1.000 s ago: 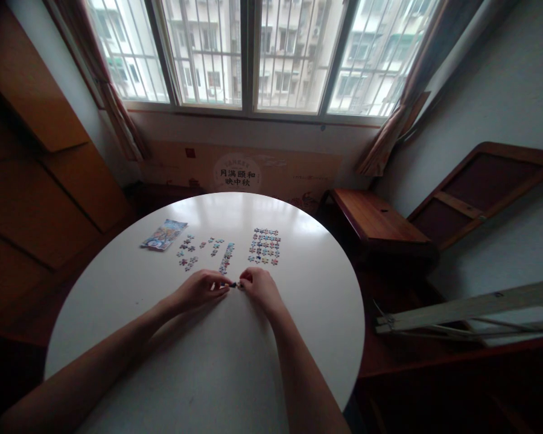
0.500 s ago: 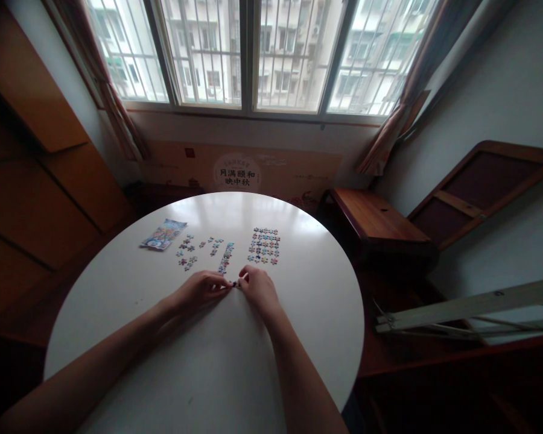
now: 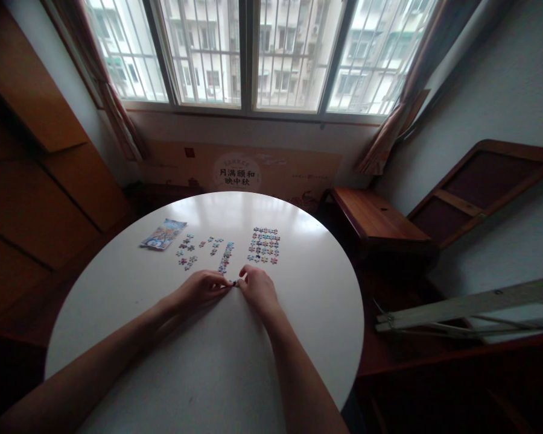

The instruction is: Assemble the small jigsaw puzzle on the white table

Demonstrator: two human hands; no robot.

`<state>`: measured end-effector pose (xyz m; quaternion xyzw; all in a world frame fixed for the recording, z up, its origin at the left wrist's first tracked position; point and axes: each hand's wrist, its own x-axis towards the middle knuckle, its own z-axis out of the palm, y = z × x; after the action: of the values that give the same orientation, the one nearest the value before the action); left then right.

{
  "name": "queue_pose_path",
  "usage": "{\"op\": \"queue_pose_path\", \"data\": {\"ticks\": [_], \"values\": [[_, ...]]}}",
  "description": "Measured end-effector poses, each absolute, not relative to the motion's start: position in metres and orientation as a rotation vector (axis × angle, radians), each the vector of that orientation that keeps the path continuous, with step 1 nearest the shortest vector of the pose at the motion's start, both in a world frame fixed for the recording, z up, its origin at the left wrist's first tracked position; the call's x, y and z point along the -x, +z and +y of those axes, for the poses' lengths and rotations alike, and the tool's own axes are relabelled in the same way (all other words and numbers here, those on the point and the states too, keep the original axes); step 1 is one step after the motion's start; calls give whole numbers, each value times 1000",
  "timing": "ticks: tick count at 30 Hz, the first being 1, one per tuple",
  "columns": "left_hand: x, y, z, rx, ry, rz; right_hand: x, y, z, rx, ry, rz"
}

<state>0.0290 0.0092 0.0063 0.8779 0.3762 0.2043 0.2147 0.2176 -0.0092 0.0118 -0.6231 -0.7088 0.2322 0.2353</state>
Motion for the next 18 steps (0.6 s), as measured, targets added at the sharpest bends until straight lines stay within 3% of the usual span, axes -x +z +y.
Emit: {"op": "queue_pose_path", "data": {"ticks": [18], "values": [[-29, 2, 10, -2472, 609, 989, -230, 16, -2, 1843, 482, -1829]]}}
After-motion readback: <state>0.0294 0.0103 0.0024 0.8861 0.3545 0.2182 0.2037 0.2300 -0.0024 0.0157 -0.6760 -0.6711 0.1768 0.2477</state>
